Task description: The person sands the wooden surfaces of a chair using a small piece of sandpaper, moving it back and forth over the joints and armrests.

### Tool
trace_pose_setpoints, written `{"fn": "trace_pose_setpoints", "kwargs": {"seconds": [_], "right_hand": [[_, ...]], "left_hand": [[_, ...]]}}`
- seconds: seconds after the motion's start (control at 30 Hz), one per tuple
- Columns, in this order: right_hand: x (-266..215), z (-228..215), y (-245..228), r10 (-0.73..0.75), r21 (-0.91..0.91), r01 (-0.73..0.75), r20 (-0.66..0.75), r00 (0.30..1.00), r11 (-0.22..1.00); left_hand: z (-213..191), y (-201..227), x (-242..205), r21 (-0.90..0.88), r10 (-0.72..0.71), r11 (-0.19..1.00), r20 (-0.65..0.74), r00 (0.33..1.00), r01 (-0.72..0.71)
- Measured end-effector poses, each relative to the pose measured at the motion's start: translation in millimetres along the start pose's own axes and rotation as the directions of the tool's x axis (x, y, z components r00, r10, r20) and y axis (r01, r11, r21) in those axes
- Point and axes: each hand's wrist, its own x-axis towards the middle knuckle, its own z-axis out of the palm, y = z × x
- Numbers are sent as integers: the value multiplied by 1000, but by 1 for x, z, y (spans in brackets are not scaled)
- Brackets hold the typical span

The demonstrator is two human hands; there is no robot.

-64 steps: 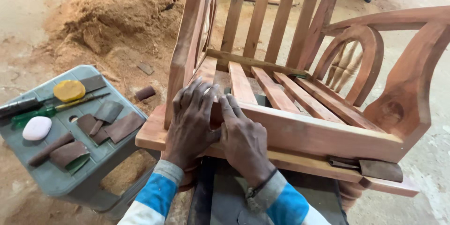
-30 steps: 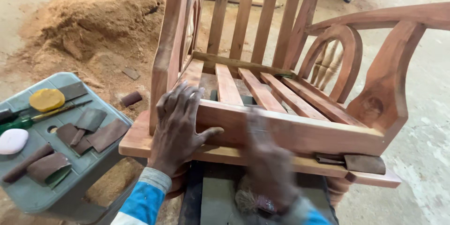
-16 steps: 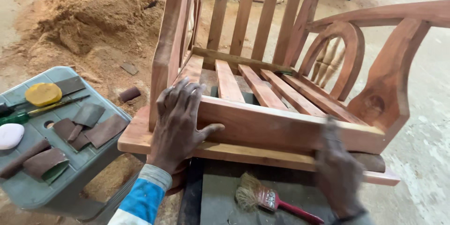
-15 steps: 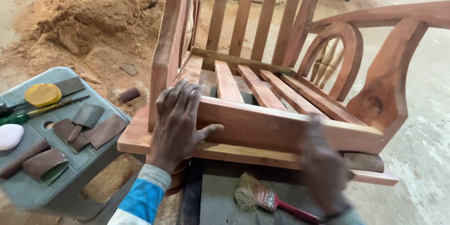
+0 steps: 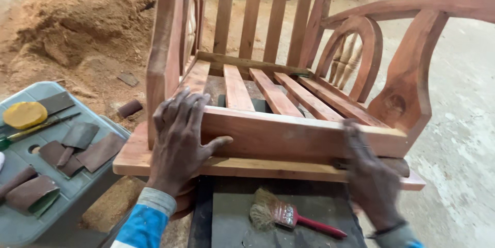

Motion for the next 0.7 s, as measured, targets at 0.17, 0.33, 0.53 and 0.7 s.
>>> {"fn": "trace_pose_setpoints", "kwargs": {"seconds": [0.17,0.33,0.53,0.7], "right_hand": [[11,-14,-59,-67,-103,73,67,996,992],[10,16,-136,-230,358,253,-107,967,899],[4,7,-31,-125,223,142,-87,988,964],[8,11,61,94,40,-94,-1,996,995]], "left_hand": [[0,0,3,-7,26,1000,-2,1000,-26],[-6,3,2,19,15,1000,-17,1000,-15],[-3,8,4,-2,-7,1000,9,1000,7],[-2,4,3,57,59,997,7,998,-59]]}}
